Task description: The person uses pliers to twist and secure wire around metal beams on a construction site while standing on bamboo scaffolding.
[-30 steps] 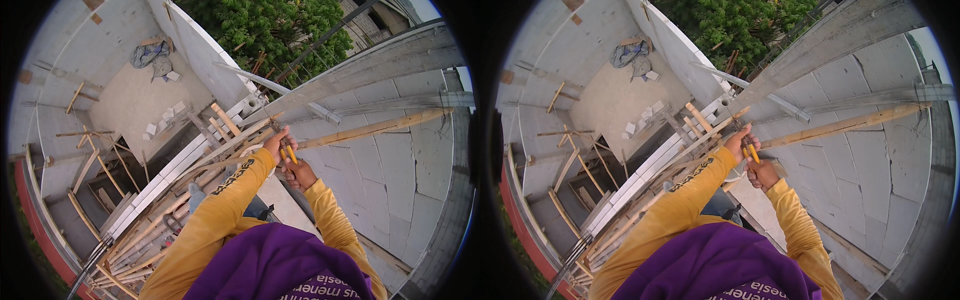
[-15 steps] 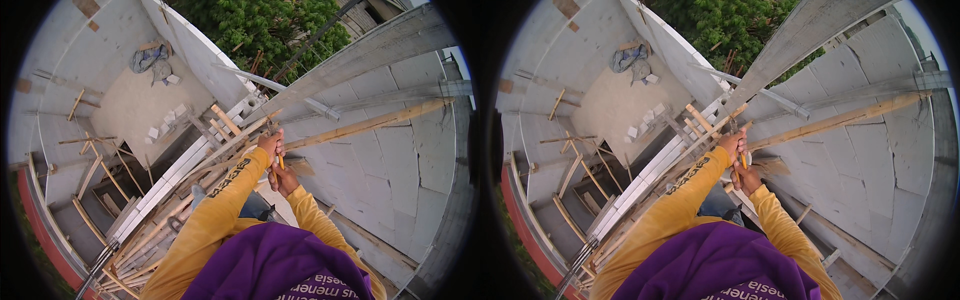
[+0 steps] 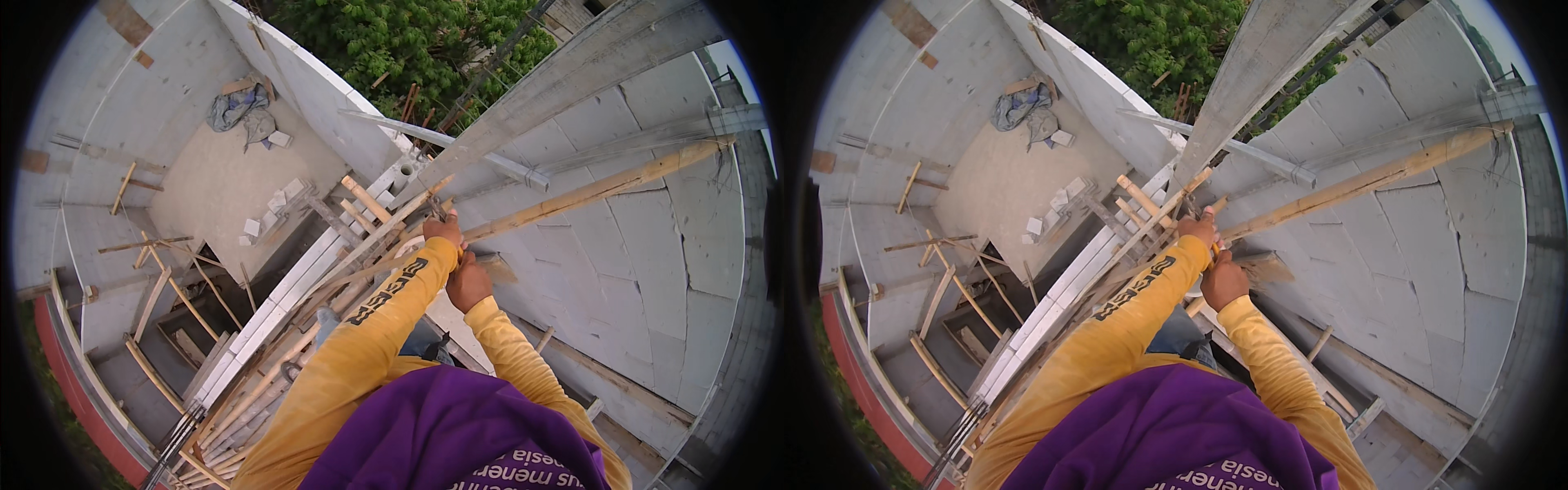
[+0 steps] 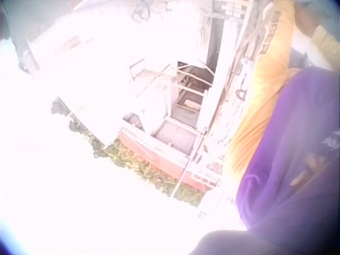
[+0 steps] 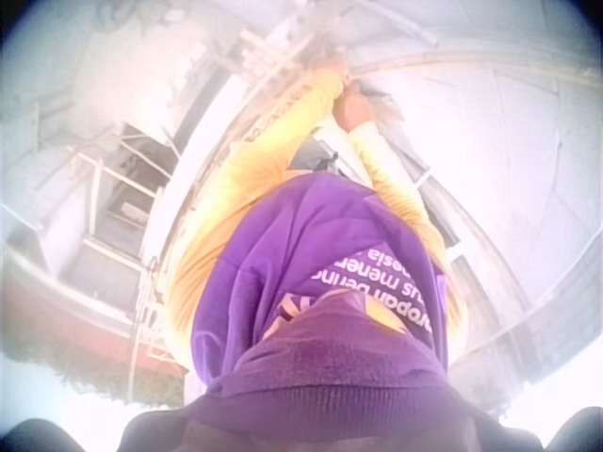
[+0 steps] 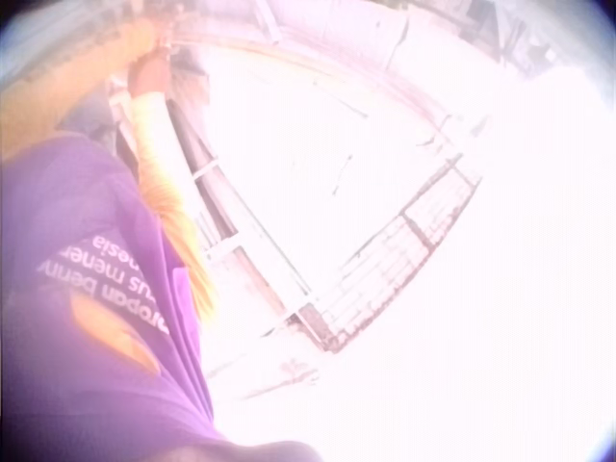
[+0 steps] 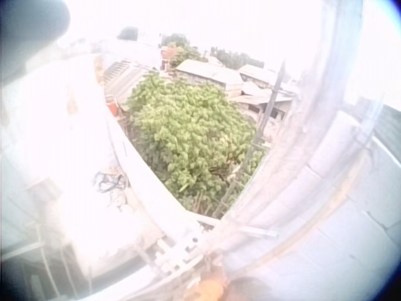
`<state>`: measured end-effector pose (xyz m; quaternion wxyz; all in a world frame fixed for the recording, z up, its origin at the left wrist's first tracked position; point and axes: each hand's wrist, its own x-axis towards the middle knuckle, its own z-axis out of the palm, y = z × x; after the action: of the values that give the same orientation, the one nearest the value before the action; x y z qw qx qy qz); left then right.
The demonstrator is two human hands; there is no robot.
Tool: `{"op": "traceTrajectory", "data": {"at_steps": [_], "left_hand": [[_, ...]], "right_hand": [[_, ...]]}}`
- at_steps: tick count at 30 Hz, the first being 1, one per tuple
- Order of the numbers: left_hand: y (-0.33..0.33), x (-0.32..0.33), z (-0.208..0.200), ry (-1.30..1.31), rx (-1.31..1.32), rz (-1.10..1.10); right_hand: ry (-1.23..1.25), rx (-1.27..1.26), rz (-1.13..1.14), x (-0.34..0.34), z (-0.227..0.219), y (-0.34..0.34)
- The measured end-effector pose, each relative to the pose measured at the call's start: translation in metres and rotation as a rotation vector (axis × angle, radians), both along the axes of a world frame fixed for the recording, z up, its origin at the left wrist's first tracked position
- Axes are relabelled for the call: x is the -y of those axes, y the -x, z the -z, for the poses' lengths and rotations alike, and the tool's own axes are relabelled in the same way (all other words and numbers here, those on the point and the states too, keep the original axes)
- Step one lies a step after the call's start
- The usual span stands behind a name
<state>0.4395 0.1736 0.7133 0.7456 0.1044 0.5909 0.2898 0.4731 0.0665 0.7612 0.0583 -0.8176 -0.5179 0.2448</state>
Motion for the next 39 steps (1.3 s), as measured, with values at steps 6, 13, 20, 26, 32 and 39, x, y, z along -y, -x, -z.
{"op": "traceTrajectory", "data": {"at_steps": [6, 13, 20, 26, 32, 39], "left_hand": [[0.007, 0.004, -0.004, -0.095, -0.263, 0.111], [0.018, 0.006, 0.022, -0.294, -0.468, 0.207], [0.02, 0.002, -0.027, 0.025, -0.121, 0.262], [0.029, 0.0, -0.017, 0.143, 0.488, 0.068], [0.032, 0.0, -0.007, 0.158, 0.507, 0.149], [0.024, -0.003, -0.032, 0.214, 0.383, 0.08]], "right_hand": [[-0.116, -0.093, 0.026, 0.009, 0.028, 0.015], [-0.218, -0.192, 0.042, 0.009, 0.038, 0.035], [-0.141, -0.399, -0.121, 0.003, 0.025, -0.028], [0.497, -1.667, 0.536, -0.017, -0.022, -0.053], [0.313, -1.459, 0.457, -0.009, -0.021, -0.039], [0.28, -1.289, 0.48, -0.004, -0.04, -0.041]]}}
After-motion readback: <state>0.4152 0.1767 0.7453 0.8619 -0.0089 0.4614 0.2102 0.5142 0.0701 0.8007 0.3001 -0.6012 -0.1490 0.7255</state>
